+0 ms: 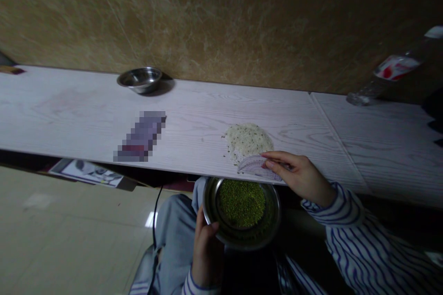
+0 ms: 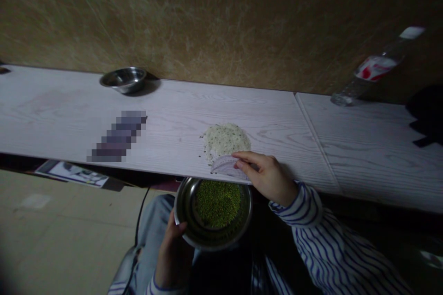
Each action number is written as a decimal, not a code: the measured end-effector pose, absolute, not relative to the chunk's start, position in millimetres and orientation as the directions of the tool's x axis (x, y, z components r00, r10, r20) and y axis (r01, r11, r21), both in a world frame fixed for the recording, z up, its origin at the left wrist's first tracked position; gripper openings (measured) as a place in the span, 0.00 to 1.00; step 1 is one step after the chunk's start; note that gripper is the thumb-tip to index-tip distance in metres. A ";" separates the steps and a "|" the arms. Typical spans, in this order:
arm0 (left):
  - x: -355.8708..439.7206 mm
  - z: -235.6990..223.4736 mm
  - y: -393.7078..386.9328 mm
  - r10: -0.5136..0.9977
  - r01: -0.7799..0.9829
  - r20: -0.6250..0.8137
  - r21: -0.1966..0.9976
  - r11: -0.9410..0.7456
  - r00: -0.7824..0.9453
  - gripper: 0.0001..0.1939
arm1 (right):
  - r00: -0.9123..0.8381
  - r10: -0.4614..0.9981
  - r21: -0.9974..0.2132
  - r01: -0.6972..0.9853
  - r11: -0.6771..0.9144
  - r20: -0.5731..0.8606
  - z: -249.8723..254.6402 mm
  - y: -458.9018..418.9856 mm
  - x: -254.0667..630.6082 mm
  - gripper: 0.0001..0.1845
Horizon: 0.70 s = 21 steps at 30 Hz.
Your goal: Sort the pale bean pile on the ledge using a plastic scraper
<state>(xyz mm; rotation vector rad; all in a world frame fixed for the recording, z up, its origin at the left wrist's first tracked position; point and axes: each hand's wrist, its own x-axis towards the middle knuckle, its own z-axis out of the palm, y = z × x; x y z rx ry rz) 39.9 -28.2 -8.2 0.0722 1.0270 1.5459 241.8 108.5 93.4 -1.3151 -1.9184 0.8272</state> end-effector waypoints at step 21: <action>38.4 -8.7 -27.7 0.833 -0.781 -0.483 0.616 0.106 -0.269 0.27 | -0.225 0.954 -0.823 0.491 0.285 0.196 91.2 102.6 241.7 0.13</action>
